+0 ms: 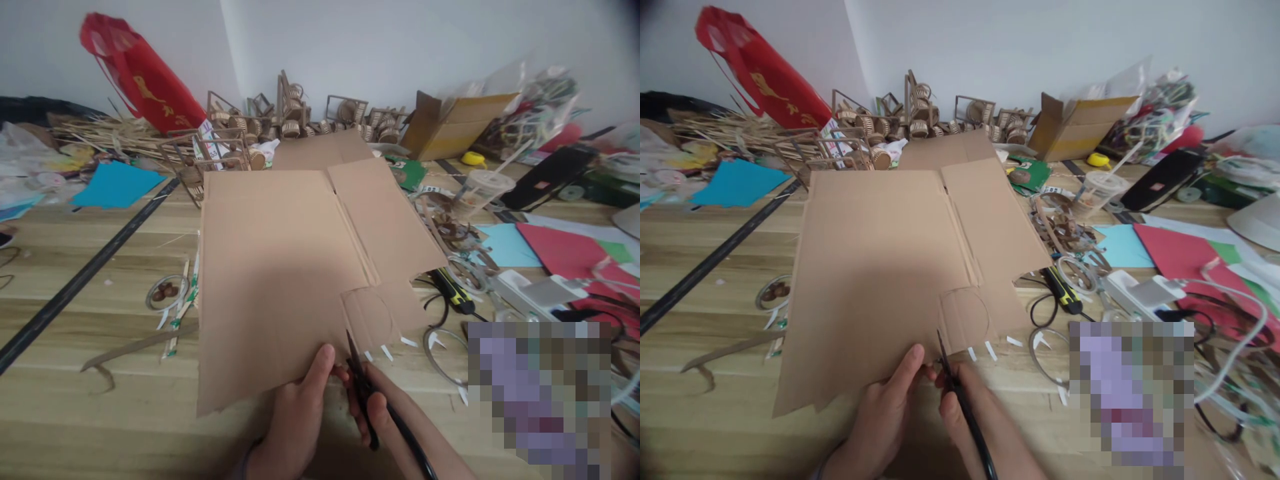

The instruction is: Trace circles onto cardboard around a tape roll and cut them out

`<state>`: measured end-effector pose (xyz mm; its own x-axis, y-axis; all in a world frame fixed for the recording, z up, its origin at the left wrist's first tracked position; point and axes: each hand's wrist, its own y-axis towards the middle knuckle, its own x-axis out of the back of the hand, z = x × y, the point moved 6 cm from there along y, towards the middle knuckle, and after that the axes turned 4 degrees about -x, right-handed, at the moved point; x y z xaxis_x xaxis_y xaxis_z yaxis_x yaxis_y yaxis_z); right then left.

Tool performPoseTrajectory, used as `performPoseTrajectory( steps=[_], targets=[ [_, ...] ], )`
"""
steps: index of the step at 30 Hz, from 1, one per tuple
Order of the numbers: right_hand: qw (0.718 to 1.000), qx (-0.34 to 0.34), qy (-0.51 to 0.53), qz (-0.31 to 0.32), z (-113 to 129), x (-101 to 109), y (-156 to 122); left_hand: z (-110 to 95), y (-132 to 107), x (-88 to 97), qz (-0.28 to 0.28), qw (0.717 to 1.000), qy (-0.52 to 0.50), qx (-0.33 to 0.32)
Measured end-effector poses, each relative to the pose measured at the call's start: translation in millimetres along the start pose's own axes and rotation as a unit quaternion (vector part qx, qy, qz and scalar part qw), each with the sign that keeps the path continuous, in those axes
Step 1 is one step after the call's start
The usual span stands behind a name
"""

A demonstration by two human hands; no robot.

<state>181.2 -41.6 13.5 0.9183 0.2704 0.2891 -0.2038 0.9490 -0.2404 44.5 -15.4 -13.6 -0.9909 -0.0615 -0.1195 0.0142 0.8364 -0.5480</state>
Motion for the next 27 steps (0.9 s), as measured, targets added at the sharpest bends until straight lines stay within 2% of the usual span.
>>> performPoseTrajectory(
  steps=[2, 4, 8, 14, 16, 19, 22, 27],
  targets=[
    [1.0, -0.002, 0.012, -0.009, 2.4, 1.0, 0.6, 2.1, 0.5, 2.6, -0.007, 1.0, 0.022, 0.006],
    [0.998, -0.032, 0.046, -0.017, -0.4, -0.4, 0.7, 1.5, 0.5, 5.5, -0.02, 0.999, 0.049, 0.008],
    [0.994, -0.067, 0.087, -0.021, -7.4, -7.2, 1.4, -0.3, 0.7, 5.8, -0.02, 0.998, 0.05, 0.014],
    [0.995, -0.043, 0.084, -0.033, -6.9, -6.7, 2.6, 0.7, 1.0, 2.7, -0.001, 0.999, 0.031, 0.006],
    [0.994, -0.046, 0.089, -0.032, -11.0, -7.4, 2.5, 2.7, 0.4, 0.8, 0.017, 1.0, 0.019, 0.008],
    [0.994, -0.041, 0.098, -0.028, -19.7, -10.1, 3.3, 5.1, -0.3, 2.6, 0.013, 1.0, 0.021, 0.01],
    [0.994, -0.026, 0.105, -0.015, -25.1, -12.6, 4.3, 6.1, 0.1, 5.2, 0.003, 0.999, 0.049, 0.006],
    [0.995, -0.017, 0.101, 0.016, -24.2, -13.6, 3.9, 5.3, 1.0, 2.9, 0.028, 0.997, 0.068, -0.014]
  ],
)
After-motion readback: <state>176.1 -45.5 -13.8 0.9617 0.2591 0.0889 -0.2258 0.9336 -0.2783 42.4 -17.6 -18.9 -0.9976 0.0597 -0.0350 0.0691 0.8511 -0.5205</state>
